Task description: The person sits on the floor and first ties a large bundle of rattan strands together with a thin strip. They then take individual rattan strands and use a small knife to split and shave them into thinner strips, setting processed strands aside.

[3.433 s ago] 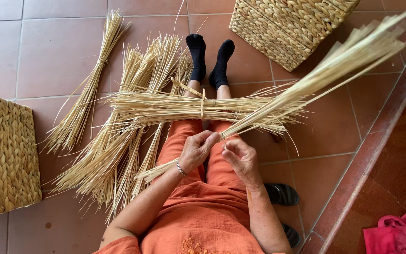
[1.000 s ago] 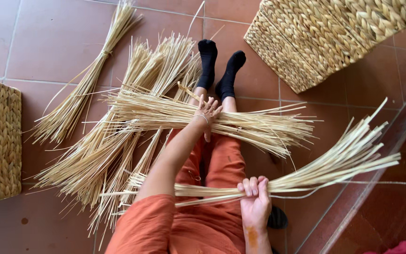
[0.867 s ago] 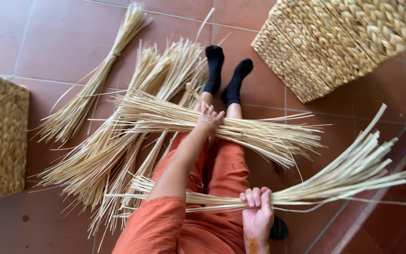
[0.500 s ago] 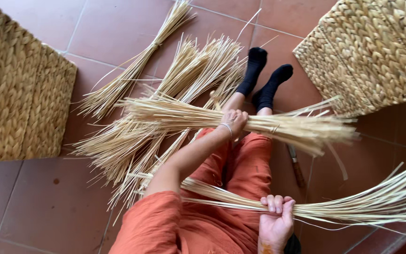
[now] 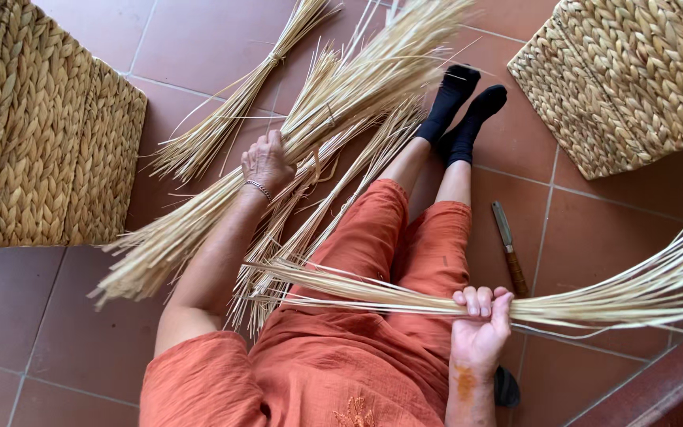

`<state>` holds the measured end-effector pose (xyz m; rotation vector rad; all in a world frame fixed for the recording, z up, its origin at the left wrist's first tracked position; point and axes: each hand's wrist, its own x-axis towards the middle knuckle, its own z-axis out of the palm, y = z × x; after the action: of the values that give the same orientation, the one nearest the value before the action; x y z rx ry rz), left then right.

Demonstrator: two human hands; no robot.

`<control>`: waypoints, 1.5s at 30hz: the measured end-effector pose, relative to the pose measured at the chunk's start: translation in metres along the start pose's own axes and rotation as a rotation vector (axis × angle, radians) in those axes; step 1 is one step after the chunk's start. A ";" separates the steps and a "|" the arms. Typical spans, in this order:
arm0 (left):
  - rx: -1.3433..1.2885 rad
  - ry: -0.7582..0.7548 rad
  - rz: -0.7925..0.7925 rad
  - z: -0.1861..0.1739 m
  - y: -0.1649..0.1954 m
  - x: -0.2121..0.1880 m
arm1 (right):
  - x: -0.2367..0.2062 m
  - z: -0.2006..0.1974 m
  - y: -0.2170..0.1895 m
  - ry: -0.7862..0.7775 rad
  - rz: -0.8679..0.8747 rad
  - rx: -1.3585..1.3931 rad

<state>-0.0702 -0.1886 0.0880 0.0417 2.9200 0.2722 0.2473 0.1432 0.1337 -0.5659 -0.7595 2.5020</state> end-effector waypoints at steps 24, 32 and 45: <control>-0.581 -0.521 1.098 -0.051 0.057 -0.266 | -0.100 0.071 -0.069 -0.253 -0.121 0.039; -0.448 -0.269 1.078 -0.125 0.076 -0.250 | -0.095 0.083 -0.122 -0.112 -0.170 -0.290; -0.605 -0.093 1.123 -0.107 0.202 -0.254 | -0.068 -0.008 -0.195 -0.099 -0.224 -0.275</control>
<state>0.1577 -0.0209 0.2798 1.5081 2.2605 1.2172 0.3664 0.2546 0.2612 -0.4236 -1.1495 2.2479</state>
